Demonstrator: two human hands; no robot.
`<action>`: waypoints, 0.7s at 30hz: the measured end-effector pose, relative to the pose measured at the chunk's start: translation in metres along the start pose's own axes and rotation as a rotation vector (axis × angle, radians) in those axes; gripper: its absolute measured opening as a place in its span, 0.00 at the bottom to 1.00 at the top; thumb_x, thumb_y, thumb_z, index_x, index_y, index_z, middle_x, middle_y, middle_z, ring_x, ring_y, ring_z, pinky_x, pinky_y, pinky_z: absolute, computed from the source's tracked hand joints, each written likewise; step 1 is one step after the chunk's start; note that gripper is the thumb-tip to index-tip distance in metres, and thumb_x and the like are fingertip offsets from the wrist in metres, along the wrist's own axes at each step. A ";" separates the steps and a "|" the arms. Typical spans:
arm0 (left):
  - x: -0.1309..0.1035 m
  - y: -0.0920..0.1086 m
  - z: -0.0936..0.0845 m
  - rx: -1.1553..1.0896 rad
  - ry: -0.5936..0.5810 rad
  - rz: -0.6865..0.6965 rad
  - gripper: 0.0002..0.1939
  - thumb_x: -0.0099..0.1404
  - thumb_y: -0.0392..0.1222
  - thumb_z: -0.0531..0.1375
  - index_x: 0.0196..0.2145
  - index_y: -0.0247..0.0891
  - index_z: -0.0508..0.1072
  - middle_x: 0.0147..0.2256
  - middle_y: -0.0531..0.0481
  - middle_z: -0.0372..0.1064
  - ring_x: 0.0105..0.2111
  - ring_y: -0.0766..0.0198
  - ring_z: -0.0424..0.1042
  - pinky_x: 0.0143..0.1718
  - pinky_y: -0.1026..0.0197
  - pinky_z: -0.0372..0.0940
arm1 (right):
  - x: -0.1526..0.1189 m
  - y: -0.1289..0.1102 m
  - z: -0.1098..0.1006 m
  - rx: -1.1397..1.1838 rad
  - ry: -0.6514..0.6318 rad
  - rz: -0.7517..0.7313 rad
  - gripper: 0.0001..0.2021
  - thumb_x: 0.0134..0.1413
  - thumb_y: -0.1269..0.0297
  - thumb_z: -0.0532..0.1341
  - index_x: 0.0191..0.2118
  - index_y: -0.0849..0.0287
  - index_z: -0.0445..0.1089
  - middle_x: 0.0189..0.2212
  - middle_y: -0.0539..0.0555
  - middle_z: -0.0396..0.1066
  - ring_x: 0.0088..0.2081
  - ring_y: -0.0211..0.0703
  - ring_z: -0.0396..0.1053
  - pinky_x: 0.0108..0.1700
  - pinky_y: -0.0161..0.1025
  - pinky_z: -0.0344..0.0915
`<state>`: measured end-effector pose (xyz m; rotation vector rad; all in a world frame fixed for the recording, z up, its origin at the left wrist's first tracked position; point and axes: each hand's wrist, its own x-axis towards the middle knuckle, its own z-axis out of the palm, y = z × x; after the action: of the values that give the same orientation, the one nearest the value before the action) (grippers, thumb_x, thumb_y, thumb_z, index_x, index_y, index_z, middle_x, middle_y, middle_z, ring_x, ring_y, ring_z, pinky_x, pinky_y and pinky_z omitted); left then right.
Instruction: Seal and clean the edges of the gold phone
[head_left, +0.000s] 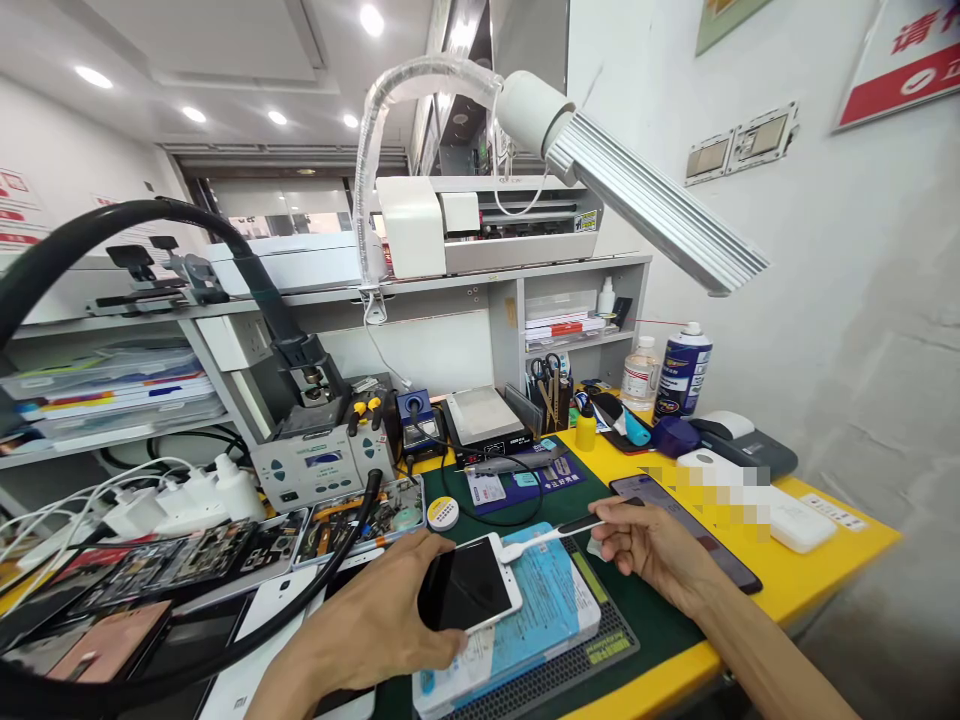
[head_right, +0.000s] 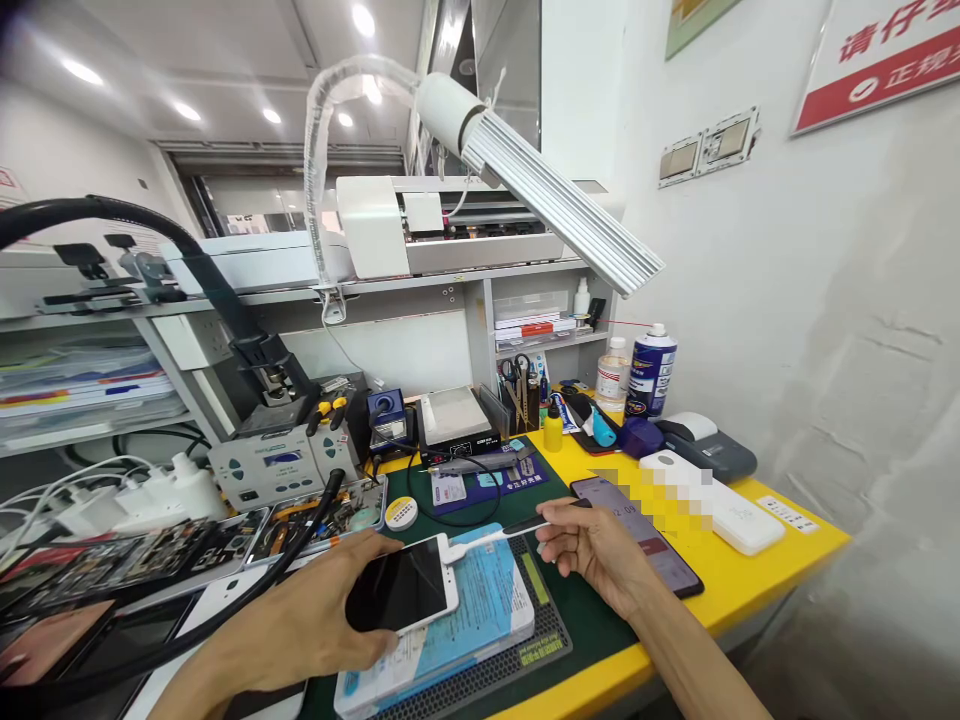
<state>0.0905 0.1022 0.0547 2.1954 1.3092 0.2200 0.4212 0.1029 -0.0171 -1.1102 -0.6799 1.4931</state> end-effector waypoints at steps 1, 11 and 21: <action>0.000 -0.001 0.000 0.002 0.003 0.004 0.31 0.54 0.47 0.66 0.56 0.41 0.69 0.50 0.47 0.70 0.48 0.52 0.71 0.48 0.56 0.65 | 0.000 0.000 0.000 0.003 0.003 0.001 0.09 0.50 0.69 0.70 0.36 0.65 0.73 0.25 0.55 0.77 0.22 0.39 0.75 0.18 0.28 0.67; 0.003 -0.003 0.002 -0.003 0.011 0.016 0.31 0.54 0.48 0.66 0.56 0.42 0.70 0.51 0.46 0.71 0.49 0.51 0.71 0.49 0.56 0.66 | 0.000 -0.001 0.001 0.019 -0.001 -0.001 0.07 0.49 0.70 0.69 0.35 0.64 0.73 0.24 0.55 0.77 0.22 0.40 0.75 0.19 0.29 0.68; 0.003 -0.003 0.002 -0.004 0.015 0.010 0.32 0.53 0.49 0.66 0.56 0.41 0.70 0.53 0.45 0.70 0.51 0.49 0.70 0.52 0.56 0.65 | 0.001 0.000 0.001 0.008 -0.025 -0.015 0.08 0.48 0.69 0.69 0.35 0.64 0.73 0.23 0.55 0.76 0.22 0.41 0.74 0.19 0.30 0.68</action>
<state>0.0904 0.1058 0.0509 2.2007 1.3054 0.2436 0.4205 0.1042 -0.0173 -1.0796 -0.6977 1.4985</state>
